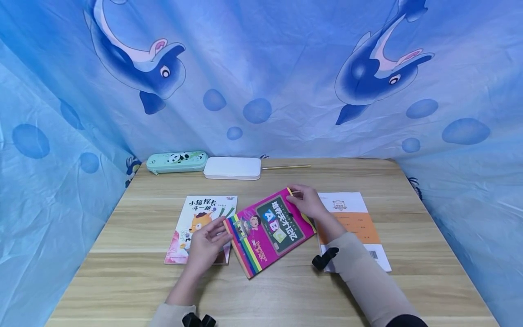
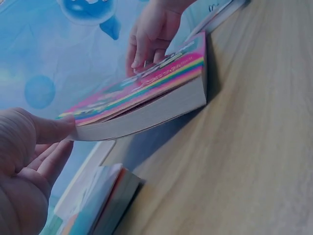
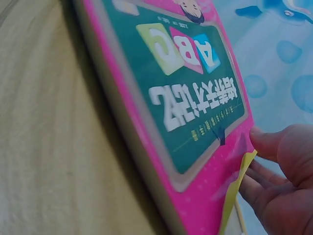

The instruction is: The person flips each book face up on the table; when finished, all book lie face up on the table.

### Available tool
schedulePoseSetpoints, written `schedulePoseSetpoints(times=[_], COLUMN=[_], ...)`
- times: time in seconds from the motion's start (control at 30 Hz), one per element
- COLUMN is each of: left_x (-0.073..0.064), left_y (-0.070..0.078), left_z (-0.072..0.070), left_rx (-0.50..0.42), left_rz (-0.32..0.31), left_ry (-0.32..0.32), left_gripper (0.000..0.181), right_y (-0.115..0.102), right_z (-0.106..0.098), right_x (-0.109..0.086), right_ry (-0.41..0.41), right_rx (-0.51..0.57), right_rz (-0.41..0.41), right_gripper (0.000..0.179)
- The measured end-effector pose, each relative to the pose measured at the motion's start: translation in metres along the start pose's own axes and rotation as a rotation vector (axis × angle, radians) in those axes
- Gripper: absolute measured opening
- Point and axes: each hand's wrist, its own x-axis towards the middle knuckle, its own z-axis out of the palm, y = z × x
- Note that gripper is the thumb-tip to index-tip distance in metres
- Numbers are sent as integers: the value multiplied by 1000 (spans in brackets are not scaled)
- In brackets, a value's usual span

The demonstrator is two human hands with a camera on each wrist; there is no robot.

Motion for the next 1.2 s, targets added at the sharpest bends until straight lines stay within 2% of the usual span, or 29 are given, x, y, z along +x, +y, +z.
schedulePoseSetpoints(times=[0.2,0.27,0.37,0.47,0.57,0.77,0.83,0.93,1.0,1.2], left_x=[0,1,3,6,7,9,10,11,11,11], left_y=[-7,-10,-14,-16,-16,-14,-14,-13,-13,-15], left_z=[-1,-2,-4,-5,-6,-4,-4,-3,-3,-2], left_rx=[23,65,190,334,414,435,445,460,470,487], left_rz=[-10,-11,6,29,50,103,110,119,126,146], left_ry=[21,30,27,-1,-37,-72,-82,-94,-100,-106], left_gripper=[60,56,49,45,46,48,48,46,45,45], right_y=[7,8,8,7,5,-2,-4,-8,-10,-12], right_z=[11,15,17,15,11,0,-4,-10,-13,-15], right_x=[2,3,3,1,-3,-17,-23,-31,-36,-45], right_ry=[-34,-38,-48,-53,-58,-95,-113,-137,-153,-162], right_rx=[-18,-36,-62,-82,-121,-222,-258,-295,-304,-293], right_rz=[35,36,26,26,44,75,65,95,115,136], right_gripper=[50,51,51,50,48,42,35,26,27,48])
